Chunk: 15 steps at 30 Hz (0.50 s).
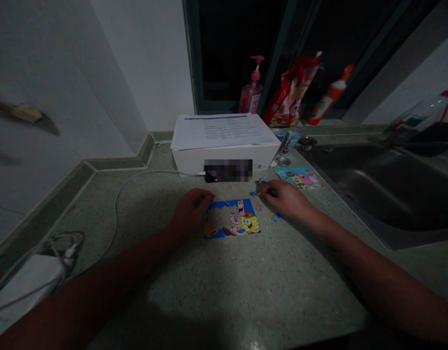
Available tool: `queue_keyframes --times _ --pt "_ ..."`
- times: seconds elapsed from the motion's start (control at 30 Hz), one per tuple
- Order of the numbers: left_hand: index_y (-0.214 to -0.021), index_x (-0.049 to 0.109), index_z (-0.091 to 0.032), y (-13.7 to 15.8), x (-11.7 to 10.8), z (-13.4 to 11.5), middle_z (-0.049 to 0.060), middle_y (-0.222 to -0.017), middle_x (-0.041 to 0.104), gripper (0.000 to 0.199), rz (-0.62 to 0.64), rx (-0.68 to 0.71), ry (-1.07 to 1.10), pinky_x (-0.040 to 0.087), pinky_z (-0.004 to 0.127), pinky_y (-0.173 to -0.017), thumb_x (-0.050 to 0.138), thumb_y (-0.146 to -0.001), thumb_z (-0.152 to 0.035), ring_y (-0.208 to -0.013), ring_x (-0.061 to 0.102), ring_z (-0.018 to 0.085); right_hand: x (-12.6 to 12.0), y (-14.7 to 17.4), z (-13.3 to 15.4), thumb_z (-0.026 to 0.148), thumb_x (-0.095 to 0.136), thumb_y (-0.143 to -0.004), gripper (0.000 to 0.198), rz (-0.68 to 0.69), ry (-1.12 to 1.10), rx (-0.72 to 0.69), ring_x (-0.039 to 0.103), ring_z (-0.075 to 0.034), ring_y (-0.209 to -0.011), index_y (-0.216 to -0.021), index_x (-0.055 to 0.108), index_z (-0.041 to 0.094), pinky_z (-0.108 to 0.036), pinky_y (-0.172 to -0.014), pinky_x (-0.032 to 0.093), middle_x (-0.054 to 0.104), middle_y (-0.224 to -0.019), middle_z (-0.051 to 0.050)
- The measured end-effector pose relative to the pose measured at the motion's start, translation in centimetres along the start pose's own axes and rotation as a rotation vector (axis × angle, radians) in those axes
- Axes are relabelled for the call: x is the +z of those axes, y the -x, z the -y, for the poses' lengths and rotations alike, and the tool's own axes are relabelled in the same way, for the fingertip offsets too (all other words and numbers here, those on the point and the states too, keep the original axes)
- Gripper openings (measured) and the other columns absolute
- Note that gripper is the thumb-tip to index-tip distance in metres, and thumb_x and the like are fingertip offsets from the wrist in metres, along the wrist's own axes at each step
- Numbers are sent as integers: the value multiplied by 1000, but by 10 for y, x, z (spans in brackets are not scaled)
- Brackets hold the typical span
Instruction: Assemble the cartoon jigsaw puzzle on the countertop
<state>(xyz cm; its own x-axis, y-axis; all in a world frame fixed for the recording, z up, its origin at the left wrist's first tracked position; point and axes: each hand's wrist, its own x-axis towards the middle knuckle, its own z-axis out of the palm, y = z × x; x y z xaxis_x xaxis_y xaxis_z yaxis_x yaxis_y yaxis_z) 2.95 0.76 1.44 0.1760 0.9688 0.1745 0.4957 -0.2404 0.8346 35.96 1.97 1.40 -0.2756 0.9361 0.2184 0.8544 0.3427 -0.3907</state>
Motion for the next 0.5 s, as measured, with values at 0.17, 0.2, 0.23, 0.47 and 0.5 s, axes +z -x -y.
queue_keyframes --times 0.17,0.2,0.23,0.47,0.5 --pt "-92 74 -28 0 0 -1 5 -102 79 16 -3 1 6 57 51 -98 59 -96 -33 -98 72 28 -3 0 2 29 60 -95 13 -4 -35 14 73 -26 -79 -90 72 27 -41 -70 57 78 -89 -5" --pt "-93 74 -27 0 0 0 5 -102 79 17 -5 4 2 57 51 -98 58 -96 -33 -98 72 27 -5 0 3 29 60 -95 13 0 -47 19 72 -26 -78 -90 72 27 -41 -69 56 78 -88 -5" --pt "-93 74 -26 0 1 1 6 -102 79 18 -8 8 -2 57 50 -97 58 -96 -33 -98 72 27 -6 0 4 30 60 -95 13 7 -64 26 72 -25 -76 -89 72 27 -41 -68 56 77 -86 -5" --pt "-95 76 -24 -1 3 5 4 -99 79 21 -21 21 -25 57 42 -97 57 -95 -34 -98 73 23 -8 0 13 33 59 -93 16 34 -171 44 70 -24 -74 -89 71 24 -38 -66 53 77 -85 -6" --pt "-95 76 -24 -1 3 5 4 -99 80 21 -20 20 -23 58 41 -96 57 -96 -34 -97 73 23 -8 1 15 33 59 -93 15 41 -189 42 70 -24 -74 -89 71 24 -38 -66 53 76 -85 -6"
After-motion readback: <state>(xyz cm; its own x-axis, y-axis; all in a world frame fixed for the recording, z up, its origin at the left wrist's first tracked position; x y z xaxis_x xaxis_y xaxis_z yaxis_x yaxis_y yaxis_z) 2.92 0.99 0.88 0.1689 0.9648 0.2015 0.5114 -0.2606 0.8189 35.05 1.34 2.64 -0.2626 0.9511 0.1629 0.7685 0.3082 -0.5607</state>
